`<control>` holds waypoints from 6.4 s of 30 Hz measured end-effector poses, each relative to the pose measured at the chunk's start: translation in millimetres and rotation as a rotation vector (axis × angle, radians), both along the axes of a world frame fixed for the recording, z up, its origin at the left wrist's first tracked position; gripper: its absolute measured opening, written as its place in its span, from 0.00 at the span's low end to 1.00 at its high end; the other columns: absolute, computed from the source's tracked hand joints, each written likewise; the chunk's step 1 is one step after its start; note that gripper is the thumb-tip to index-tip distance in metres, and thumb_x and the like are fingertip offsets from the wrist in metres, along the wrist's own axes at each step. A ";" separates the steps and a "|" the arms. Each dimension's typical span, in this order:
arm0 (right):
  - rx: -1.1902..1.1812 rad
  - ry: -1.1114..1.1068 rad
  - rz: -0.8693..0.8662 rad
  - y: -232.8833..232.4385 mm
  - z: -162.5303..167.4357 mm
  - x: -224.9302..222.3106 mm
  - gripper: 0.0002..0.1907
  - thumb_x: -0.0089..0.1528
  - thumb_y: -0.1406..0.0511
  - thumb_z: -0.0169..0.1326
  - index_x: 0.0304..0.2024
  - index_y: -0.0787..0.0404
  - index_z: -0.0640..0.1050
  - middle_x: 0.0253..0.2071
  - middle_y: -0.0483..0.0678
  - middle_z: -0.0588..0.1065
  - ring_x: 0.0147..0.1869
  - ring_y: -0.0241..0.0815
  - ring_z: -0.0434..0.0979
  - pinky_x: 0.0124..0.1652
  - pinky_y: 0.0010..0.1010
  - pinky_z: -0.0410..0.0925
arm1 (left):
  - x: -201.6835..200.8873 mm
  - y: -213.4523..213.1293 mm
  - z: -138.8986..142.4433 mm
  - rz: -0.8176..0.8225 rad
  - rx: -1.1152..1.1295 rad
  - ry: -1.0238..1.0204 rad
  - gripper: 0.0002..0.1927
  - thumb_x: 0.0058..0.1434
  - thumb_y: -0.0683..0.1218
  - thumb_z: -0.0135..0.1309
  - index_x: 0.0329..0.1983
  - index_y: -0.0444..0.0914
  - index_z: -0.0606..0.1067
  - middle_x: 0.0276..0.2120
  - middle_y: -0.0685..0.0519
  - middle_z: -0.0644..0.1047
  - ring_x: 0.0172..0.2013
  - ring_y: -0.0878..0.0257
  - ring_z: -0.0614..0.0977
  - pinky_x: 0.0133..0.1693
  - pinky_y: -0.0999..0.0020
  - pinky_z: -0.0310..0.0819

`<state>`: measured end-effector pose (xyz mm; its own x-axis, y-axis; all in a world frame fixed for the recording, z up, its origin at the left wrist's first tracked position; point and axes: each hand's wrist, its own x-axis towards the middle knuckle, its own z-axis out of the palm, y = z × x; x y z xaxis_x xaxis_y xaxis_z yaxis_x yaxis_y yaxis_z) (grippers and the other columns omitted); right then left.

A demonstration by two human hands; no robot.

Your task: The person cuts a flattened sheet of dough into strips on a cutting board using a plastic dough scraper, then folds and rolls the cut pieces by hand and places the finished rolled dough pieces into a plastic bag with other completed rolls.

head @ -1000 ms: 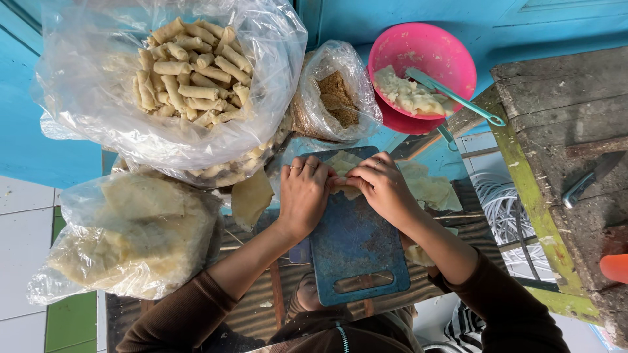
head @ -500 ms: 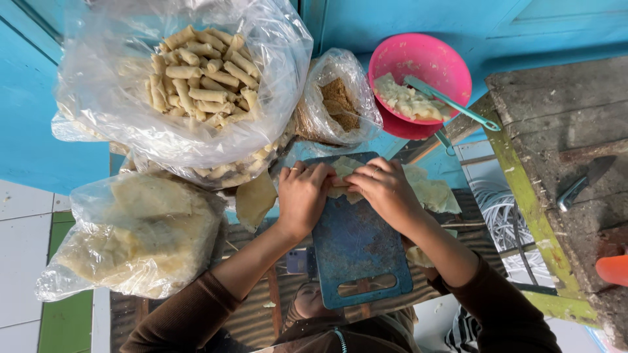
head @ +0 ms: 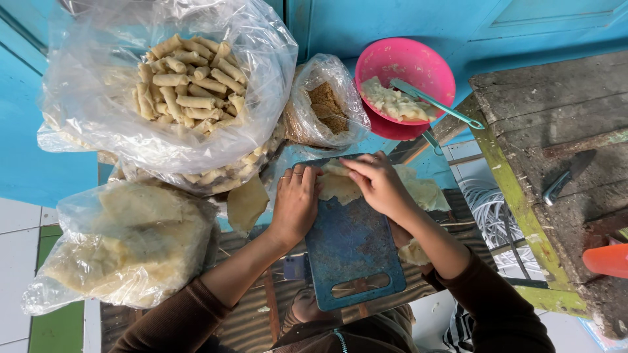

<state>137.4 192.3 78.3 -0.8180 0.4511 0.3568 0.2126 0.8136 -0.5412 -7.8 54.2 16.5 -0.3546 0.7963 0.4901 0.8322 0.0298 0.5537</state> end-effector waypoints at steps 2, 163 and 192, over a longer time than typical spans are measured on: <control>-0.402 -0.093 -0.094 2.6 3.3 5.0 0.18 0.66 0.66 0.55 0.60 0.55 0.78 0.38 0.39 0.79 0.31 0.34 0.68 0.35 0.25 0.64 | 0.1 -1.1 -1.7 -0.004 0.009 -0.024 0.10 0.66 0.41 0.53 0.49 0.36 0.70 0.45 0.44 0.73 0.46 0.45 0.75 0.49 0.51 0.67; -0.044 -0.124 0.261 0.5 -10.4 25.7 0.12 0.59 0.74 0.55 0.46 0.62 0.78 0.48 0.49 0.79 0.53 0.51 0.80 0.49 0.38 0.72 | 5.8 -12.0 23.2 -0.165 0.078 -0.093 0.07 0.60 0.42 0.60 0.41 0.43 0.80 0.40 0.55 0.82 0.41 0.53 0.76 0.43 0.58 0.65; -0.154 -0.022 0.095 1.1 -17.9 14.4 0.05 0.65 0.71 0.56 0.43 0.65 0.77 0.38 0.51 0.79 0.38 0.45 0.82 0.36 0.33 0.71 | 3.4 6.6 23.1 -0.029 -0.044 -0.310 0.06 0.61 0.44 0.59 0.38 0.38 0.81 0.30 0.49 0.83 0.33 0.52 0.85 0.40 0.59 0.76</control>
